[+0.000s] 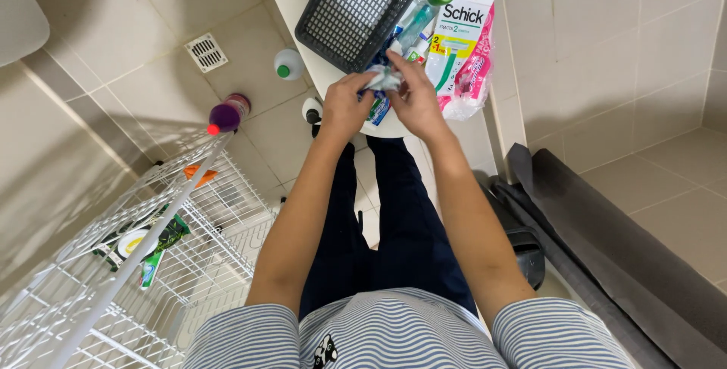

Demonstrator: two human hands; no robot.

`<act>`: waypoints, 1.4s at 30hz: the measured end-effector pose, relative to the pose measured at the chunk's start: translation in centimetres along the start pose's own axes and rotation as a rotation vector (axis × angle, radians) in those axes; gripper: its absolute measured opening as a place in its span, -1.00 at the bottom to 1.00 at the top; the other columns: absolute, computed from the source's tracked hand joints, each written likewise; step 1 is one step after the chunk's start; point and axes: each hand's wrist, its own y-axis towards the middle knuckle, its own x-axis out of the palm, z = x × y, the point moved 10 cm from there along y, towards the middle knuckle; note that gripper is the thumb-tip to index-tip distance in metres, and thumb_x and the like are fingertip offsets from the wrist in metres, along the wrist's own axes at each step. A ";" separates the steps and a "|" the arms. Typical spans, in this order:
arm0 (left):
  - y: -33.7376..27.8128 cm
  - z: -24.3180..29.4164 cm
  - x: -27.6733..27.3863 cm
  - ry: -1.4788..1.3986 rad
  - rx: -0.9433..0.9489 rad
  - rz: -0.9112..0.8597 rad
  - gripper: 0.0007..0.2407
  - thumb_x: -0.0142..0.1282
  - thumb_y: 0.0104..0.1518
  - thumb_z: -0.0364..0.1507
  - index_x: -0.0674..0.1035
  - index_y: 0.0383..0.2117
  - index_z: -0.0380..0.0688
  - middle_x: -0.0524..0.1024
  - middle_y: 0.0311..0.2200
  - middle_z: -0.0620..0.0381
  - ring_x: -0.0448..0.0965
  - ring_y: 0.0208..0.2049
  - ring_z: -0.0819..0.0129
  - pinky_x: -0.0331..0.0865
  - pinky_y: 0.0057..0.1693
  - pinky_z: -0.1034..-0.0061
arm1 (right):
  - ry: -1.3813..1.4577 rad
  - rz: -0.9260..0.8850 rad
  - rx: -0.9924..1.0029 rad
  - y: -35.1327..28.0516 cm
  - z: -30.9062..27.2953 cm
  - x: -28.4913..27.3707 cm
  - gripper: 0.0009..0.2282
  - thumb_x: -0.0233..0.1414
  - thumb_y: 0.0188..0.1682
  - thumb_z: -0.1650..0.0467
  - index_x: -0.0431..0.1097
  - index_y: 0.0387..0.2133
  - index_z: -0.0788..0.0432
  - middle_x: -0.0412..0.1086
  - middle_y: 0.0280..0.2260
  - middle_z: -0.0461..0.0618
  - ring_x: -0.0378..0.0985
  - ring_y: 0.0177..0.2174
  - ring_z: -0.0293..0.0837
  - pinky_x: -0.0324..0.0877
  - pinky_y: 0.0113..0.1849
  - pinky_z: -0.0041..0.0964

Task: The person organizes various bathroom supplies on a toilet tank and a small table. They place toilet paper rolls on the tank, arrange toiletries like toothpaste and razors into a black basket, and move cleaning bottles and a bucket around the floor.

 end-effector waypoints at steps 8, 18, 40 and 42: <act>1.0 7.8 -3.1 -0.066 0.208 -0.017 -0.73 0.22 0.03 -0.60 0.65 -0.11 -0.17 0.67 -0.20 0.00 0.69 -0.16 0.11 0.53 0.02 0.35 | -0.180 -0.014 -0.316 -0.2 -6.6 -4.4 -0.69 0.28 -0.24 0.58 0.46 -0.20 0.22 0.47 -0.13 0.04 0.51 -0.08 0.08 0.40 -0.04 -0.15; 5.9 10.0 -7.1 -0.296 0.168 0.369 -0.76 0.20 0.29 -0.47 0.58 0.05 -0.21 0.63 -0.08 0.08 0.66 -0.15 0.40 0.52 0.00 0.52 | -0.149 0.207 -0.402 3.2 -12.5 -13.0 -0.78 0.28 -0.07 0.53 0.45 -0.19 0.31 0.49 -0.29 0.13 0.61 -0.30 0.03 0.47 -0.19 -0.23; 21.5 -11.0 6.5 -0.322 -0.317 0.173 -0.52 0.16 0.18 -0.32 0.41 0.22 -0.24 0.58 0.06 -0.13 0.56 0.14 0.17 0.35 0.20 0.46 | -0.418 0.695 -0.531 24.7 -7.8 -21.8 -0.85 0.17 -0.03 0.53 0.36 -0.24 0.22 0.43 -0.35 0.20 0.50 -0.37 0.20 0.41 -0.30 -0.05; 20.9 -9.9 6.5 -0.375 -0.420 0.145 -0.45 0.13 0.19 -0.31 0.28 0.31 -0.21 0.53 0.12 -0.12 0.52 0.14 0.19 0.33 0.20 0.48 | -0.208 0.482 -0.374 26.3 -6.4 -20.1 -0.82 0.12 0.05 0.51 0.34 -0.12 0.24 0.46 -0.32 0.26 0.58 -0.40 0.16 0.46 -0.35 -0.07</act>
